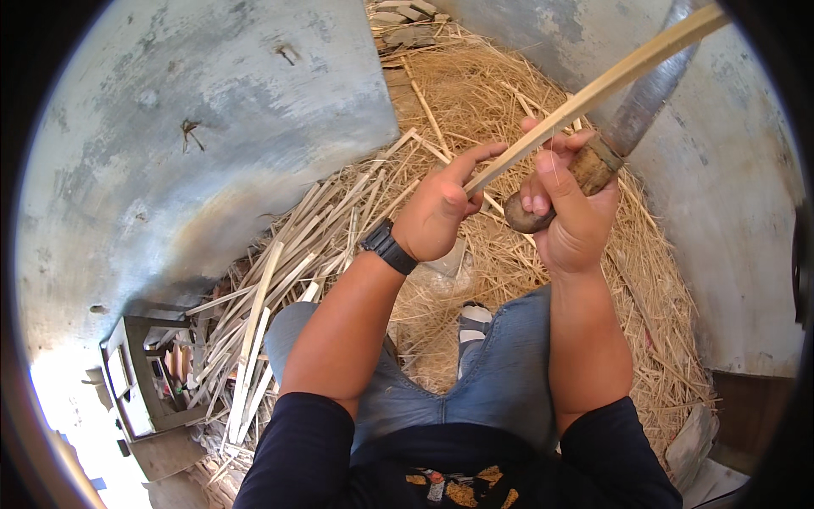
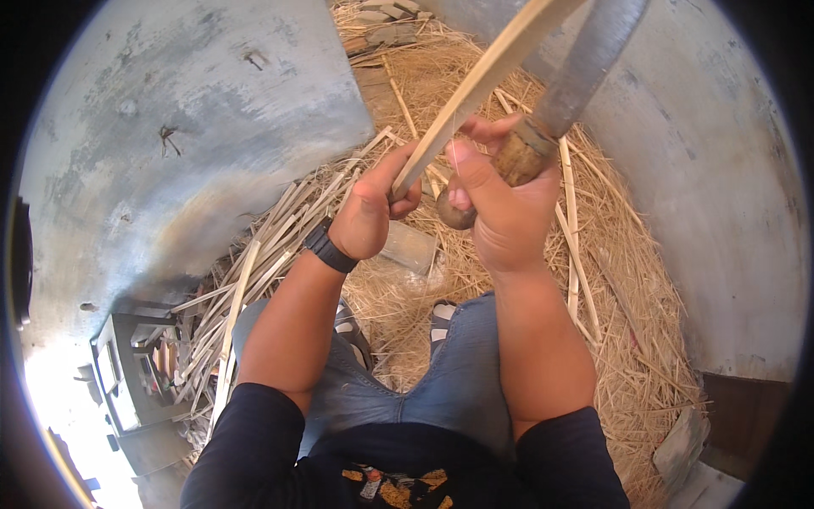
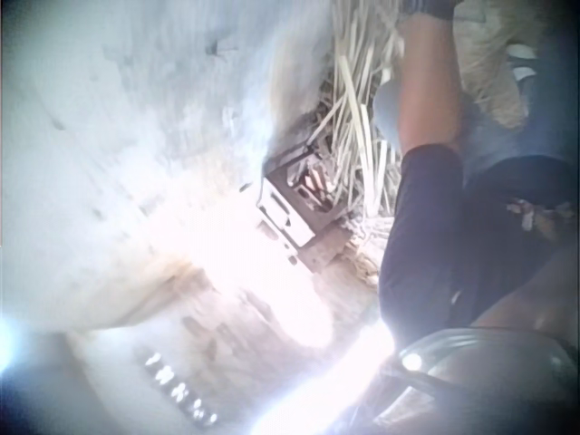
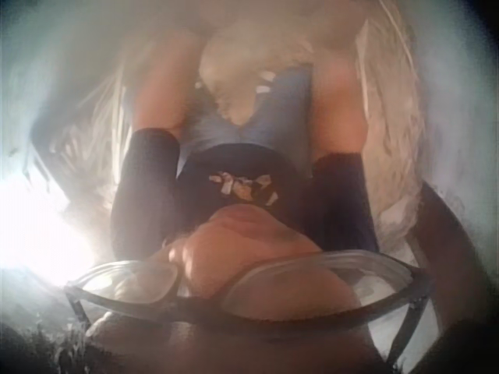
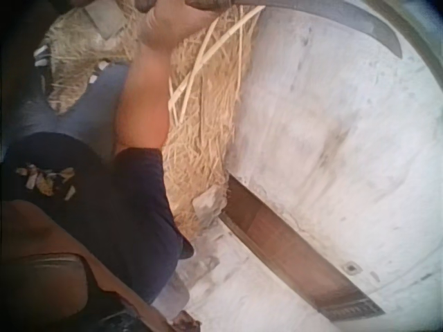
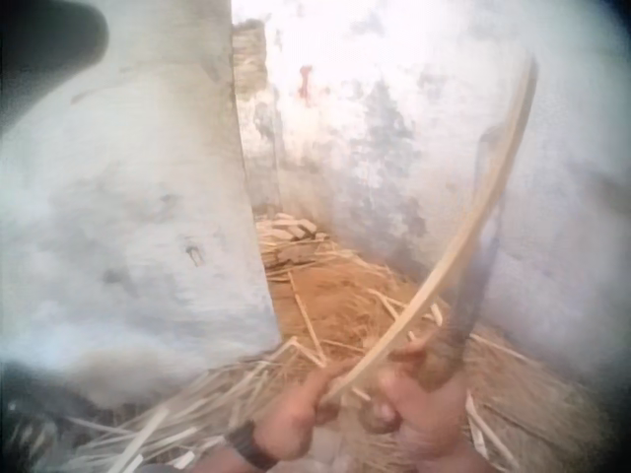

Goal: The person sits on a straw-covered floor and uses a large knife to split long bamboo poles into thin strips. They hold the bamboo with one hand and use the knife to slice along the length of the pole, separating it into multiple pieces.

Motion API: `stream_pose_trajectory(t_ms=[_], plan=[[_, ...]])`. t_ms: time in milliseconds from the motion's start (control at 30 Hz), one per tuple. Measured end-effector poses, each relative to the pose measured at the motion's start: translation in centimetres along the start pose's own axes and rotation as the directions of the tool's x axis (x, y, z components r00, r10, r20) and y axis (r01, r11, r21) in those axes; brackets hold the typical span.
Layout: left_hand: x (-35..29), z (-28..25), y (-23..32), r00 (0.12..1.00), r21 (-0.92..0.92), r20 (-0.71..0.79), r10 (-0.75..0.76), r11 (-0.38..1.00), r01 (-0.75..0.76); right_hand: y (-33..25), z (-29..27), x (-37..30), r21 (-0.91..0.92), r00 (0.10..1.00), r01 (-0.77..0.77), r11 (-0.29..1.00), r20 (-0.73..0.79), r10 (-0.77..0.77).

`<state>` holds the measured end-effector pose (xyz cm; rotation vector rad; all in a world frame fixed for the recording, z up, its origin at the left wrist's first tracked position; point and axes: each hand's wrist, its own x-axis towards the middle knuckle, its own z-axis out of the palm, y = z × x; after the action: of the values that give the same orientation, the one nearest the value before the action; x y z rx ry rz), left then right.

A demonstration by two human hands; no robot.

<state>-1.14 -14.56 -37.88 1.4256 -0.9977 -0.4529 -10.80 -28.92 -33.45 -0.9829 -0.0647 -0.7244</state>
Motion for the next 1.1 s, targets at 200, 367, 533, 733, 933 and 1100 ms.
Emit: stream_pose_trajectory(t_ms=[200,367,533,733,933,1100], plan=[[0.6,0.8,-2.1,0.999,0.163,0.006,0.039,0.986,-0.039,-0.3,-1.4,0.8,-0.073,0.998,0.045,0.996,-0.038,-0.048],[-1.9,-1.6,-5.9,0.943,0.538,-0.036,-0.331,0.789,0.297,-0.5,-3.0,2.2,-0.11,0.975,0.086,0.99,-0.195,-0.106],[-3.6,-2.4,-8.5,0.912,0.656,-0.097,-0.398,0.664,0.359,-0.7,-3.9,3.5,-0.1,0.928,0.126,0.987,-0.339,-0.153],[-3.5,-6.6,-2.8,0.971,0.719,-0.205,-0.125,0.654,0.236,-2.5,-5.6,4.8,-0.191,0.818,0.097,0.977,-0.545,-0.187],[-7.0,-10.9,7.2,0.943,0.839,-0.316,-0.102,0.435,0.328,-2.2,-8.9,5.9,-0.293,0.689,-0.005,0.956,-0.694,-0.209],[-12.5,-12.0,9.6,0.898,0.879,-0.398,-0.186,0.204,0.432,-1.0,-6.9,4.6,-0.564,0.861,-0.193,0.803,-0.489,-0.137]])
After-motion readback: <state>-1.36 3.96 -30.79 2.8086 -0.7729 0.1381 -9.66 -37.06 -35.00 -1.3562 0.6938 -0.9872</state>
